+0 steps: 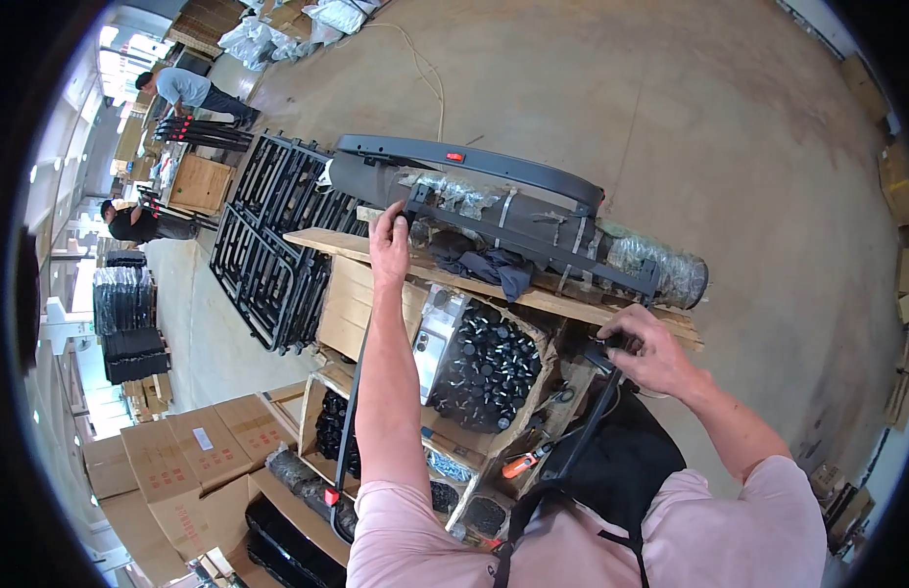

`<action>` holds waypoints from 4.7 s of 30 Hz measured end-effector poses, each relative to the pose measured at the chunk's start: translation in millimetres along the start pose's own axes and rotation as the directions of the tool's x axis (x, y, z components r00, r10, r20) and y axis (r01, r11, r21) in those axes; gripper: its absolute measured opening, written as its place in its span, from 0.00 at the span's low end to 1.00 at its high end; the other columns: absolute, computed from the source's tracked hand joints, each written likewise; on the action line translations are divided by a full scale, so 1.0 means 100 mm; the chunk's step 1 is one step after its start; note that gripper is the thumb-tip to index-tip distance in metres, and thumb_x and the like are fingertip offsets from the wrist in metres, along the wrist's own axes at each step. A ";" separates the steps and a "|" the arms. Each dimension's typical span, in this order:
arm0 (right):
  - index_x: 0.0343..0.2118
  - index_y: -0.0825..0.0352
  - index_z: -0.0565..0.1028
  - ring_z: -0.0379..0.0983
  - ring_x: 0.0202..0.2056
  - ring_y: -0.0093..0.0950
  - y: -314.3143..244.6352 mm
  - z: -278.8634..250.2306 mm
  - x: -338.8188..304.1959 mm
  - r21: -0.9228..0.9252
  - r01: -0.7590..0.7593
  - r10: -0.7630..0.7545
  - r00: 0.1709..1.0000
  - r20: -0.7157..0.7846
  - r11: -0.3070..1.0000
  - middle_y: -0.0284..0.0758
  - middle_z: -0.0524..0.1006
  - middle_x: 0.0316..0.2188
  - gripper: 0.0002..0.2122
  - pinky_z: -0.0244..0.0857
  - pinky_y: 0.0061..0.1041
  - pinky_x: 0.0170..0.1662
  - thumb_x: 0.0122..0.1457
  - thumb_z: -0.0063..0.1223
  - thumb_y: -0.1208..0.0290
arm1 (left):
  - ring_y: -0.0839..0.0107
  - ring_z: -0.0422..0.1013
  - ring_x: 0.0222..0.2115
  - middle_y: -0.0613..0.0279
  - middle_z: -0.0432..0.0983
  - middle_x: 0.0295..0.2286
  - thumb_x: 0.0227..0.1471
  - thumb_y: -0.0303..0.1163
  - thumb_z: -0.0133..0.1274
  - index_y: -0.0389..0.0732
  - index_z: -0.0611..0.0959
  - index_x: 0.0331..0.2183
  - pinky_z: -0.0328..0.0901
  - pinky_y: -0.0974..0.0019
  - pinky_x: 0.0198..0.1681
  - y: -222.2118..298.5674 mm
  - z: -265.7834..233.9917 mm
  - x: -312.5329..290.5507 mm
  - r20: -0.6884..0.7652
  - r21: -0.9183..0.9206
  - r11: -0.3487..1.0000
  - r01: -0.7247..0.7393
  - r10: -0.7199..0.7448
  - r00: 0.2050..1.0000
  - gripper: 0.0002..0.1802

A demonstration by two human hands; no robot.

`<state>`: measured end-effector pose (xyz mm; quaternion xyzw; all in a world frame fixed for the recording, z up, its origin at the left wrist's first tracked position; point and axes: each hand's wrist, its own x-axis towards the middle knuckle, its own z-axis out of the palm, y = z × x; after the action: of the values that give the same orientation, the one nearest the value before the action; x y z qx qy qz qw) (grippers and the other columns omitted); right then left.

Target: Assembling components of a handheld power tool, specifically a leaf blower, using an electric screwdriver and fasteners.

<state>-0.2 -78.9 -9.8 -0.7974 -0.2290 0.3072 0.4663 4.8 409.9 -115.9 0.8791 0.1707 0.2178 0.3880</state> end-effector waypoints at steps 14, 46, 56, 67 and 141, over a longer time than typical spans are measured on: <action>0.46 0.66 0.80 0.76 0.40 0.32 0.10 -0.33 -0.12 -0.265 -0.090 0.045 0.984 -0.172 0.960 0.35 0.76 0.42 0.15 0.73 0.29 0.39 0.54 0.62 0.77 | 0.62 0.73 0.53 0.56 0.77 0.51 0.67 0.27 0.45 0.42 0.80 0.54 0.64 0.62 0.60 -0.17 0.09 -0.01 -0.027 -0.262 0.963 0.055 -0.065 0.998 0.17; 0.41 0.68 0.79 0.80 0.38 0.47 0.19 -0.17 0.13 -0.729 -0.132 -0.037 0.977 -0.211 0.672 0.46 0.81 0.35 0.14 0.74 0.46 0.41 0.63 0.60 0.60 | 0.65 0.75 0.48 0.55 0.78 0.47 0.64 0.35 0.57 0.43 0.84 0.50 0.68 0.62 0.56 -0.19 0.07 0.02 -0.080 -0.378 0.893 0.242 -0.292 0.953 0.15; 0.45 0.63 0.76 0.81 0.31 0.49 0.13 -0.14 0.23 -0.788 -0.233 0.042 0.966 -0.255 0.569 0.46 0.81 0.25 0.12 0.74 0.49 0.38 0.70 0.51 0.59 | 0.66 0.76 0.49 0.57 0.80 0.51 0.63 0.37 0.59 0.45 0.84 0.53 0.69 0.63 0.54 -0.22 0.03 0.00 -0.101 -0.383 0.907 0.177 -0.231 0.968 0.18; 0.44 0.73 0.74 0.81 0.38 0.51 -0.06 -0.28 0.18 -0.837 -0.221 0.252 0.962 -0.103 0.500 0.53 0.82 0.31 0.20 0.74 0.49 0.42 0.61 0.58 0.58 | 0.67 0.77 0.45 0.57 0.82 0.45 0.62 0.36 0.61 0.45 0.85 0.52 0.69 0.63 0.53 -0.11 0.02 -0.01 -0.082 -0.237 0.953 0.187 -0.212 0.974 0.18; 0.26 0.69 0.78 0.81 0.24 0.47 0.21 -0.20 0.31 -0.959 -0.039 -0.049 0.997 -0.055 0.281 0.49 0.80 0.19 0.20 0.75 0.46 0.31 0.67 0.49 0.56 | 0.46 0.77 0.49 0.48 0.81 0.49 0.50 0.55 0.68 0.41 0.65 0.66 0.71 0.50 0.53 0.33 -0.28 0.12 -0.032 0.325 0.928 0.183 -0.183 0.983 0.52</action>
<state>37.8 -80.4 -28.9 -0.9275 -0.3528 0.0775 -0.0961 5.1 411.2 -70.7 0.9113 0.2858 0.1499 0.2557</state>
